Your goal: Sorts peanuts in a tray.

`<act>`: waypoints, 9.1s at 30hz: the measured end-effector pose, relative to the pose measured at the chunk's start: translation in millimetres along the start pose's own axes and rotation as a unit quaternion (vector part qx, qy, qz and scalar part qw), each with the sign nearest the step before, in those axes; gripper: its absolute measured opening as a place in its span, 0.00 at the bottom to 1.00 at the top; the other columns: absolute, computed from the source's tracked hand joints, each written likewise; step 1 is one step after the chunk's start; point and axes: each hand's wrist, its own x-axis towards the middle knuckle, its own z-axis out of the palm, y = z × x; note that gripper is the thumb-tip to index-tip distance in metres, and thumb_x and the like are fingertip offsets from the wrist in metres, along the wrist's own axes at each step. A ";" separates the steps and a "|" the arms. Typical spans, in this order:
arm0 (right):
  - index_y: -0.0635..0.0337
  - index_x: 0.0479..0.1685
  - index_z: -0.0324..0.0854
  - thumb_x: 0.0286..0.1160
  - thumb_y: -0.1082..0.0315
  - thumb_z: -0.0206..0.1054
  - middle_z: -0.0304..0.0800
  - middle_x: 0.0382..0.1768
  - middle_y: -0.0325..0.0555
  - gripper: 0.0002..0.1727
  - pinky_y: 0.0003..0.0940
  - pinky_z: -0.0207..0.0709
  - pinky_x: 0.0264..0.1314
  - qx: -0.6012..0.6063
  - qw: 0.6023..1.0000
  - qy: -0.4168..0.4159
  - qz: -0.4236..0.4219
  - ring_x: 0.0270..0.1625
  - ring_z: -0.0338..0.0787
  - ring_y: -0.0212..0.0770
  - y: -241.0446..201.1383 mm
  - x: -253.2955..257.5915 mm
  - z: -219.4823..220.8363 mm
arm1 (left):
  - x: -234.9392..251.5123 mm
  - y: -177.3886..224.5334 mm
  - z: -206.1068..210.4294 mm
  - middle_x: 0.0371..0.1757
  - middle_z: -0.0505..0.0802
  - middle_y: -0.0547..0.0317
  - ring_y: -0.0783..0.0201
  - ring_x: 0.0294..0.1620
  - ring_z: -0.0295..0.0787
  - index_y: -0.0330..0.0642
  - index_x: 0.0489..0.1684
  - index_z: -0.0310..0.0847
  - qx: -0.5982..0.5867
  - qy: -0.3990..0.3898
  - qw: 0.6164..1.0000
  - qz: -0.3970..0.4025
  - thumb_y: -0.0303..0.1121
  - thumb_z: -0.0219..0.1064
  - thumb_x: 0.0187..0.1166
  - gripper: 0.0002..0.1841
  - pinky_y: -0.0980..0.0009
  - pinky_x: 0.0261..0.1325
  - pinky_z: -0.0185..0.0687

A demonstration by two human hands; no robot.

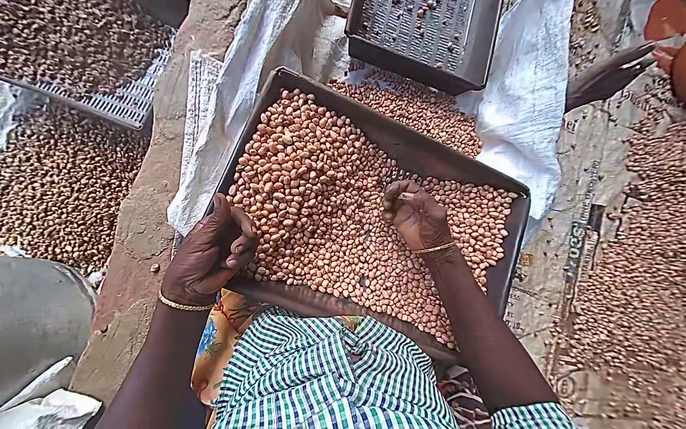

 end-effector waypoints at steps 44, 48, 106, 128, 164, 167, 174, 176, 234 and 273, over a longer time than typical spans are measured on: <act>0.73 0.36 0.88 0.70 0.76 0.69 0.85 0.31 0.57 0.06 0.44 0.79 0.35 -0.556 0.825 -0.063 -0.076 0.31 0.86 0.52 -3.0 -20.3 19.5 | -0.7 -0.2 0.8 0.17 0.83 0.72 0.81 0.12 0.75 0.48 0.27 0.85 -0.002 0.008 1.000 0.019 0.52 0.43 0.93 0.30 0.88 0.17 0.72; 0.43 0.33 0.80 0.73 0.72 0.49 0.84 0.28 0.22 0.15 0.15 0.76 0.33 -0.007 1.000 -0.013 0.001 0.29 0.81 0.18 4.2 -16.0 -2.2 | -1.4 -0.4 -1.0 0.17 0.83 0.70 0.81 0.12 0.75 0.47 0.28 0.85 0.005 -0.003 1.000 0.027 0.52 0.43 0.93 0.30 0.88 0.17 0.72; 0.66 0.50 0.90 0.77 0.73 0.69 0.79 0.33 0.46 0.09 0.25 0.66 0.34 -0.471 0.874 -0.042 -0.114 0.29 0.71 0.32 9.6 -37.4 52.7 | -3.5 2.5 -3.3 0.10 0.82 0.68 0.81 0.07 0.75 0.43 0.17 0.85 0.006 -0.134 0.990 -0.053 0.52 0.46 0.93 0.33 0.88 0.11 0.70; 0.70 0.42 0.92 0.71 0.76 0.71 0.87 0.31 0.61 0.08 0.44 0.83 0.35 -0.491 0.834 -0.159 -0.196 0.30 0.88 0.54 38.5 -58.2 99.9 | 1.5 3.5 -3.4 0.11 0.81 0.77 0.85 0.09 0.75 0.45 0.30 0.89 -0.038 -0.163 0.985 -0.027 0.40 0.49 0.94 0.23 0.89 0.11 0.70; 0.77 0.60 0.84 0.84 0.78 0.54 0.89 0.60 0.68 0.16 0.40 0.76 0.74 -0.521 0.812 0.028 -0.260 0.66 0.90 0.55 -72.9 15.9 15.3 | 3.7 1.9 -9.4 0.19 0.87 0.71 0.84 0.15 0.80 0.45 0.38 0.92 -0.009 -0.118 0.993 0.003 0.36 0.67 0.83 0.08 0.91 0.19 0.75; 0.81 0.70 0.76 0.84 0.82 0.50 0.80 0.72 0.75 0.20 0.50 0.67 0.83 -0.564 0.809 0.037 -0.160 0.77 0.80 0.67 -32.3 5.1 -47.6 | 3.8 1.1 -10.6 0.18 0.86 0.73 0.85 0.15 0.77 0.47 0.35 0.92 -0.012 -0.102 0.995 -0.010 0.37 0.67 0.83 0.10 0.91 0.19 0.72; 0.76 0.69 0.81 0.80 0.84 0.52 0.85 0.66 0.74 0.21 0.57 0.71 0.77 -0.593 0.777 -0.009 -0.211 0.71 0.83 0.74 -0.3 42.0 -49.9 | 3.3 3.7 -10.0 0.20 0.87 0.72 0.86 0.15 0.78 0.45 0.40 0.90 -0.001 -0.110 0.994 -0.018 0.36 0.65 0.85 0.09 0.92 0.18 0.72; 0.77 0.63 0.84 0.82 0.80 0.55 0.87 0.61 0.74 0.17 0.57 0.74 0.73 -0.567 0.791 -0.003 -0.232 0.66 0.86 0.73 8.3 46.5 -41.5 | 1.7 3.4 -8.3 0.18 0.85 0.74 0.86 0.14 0.76 0.46 0.39 0.91 -0.013 -0.095 0.995 -0.023 0.38 0.65 0.84 0.10 0.92 0.17 0.71; 0.76 0.46 0.90 0.76 0.79 0.64 0.92 0.57 0.66 0.10 0.45 0.78 0.73 -0.552 0.812 0.155 -0.106 0.66 0.91 0.59 -36.5 -122.6 -88.0 | -0.4 1.2 -37.3 0.13 0.80 0.77 0.86 0.09 0.71 0.48 0.41 0.88 0.000 -0.070 0.997 0.014 0.44 0.49 0.93 0.20 0.90 0.12 0.65; 0.72 0.49 0.89 0.77 0.74 0.66 0.90 0.52 0.58 0.10 0.29 0.78 0.58 -0.395 0.907 0.044 -0.135 0.52 0.87 0.38 14.2 -56.2 26.5 | -4.1 2.7 -8.2 0.13 0.85 0.72 0.85 0.09 0.74 0.45 0.23 0.90 0.038 -0.122 0.991 -0.023 0.47 0.55 0.90 0.25 0.90 0.13 0.68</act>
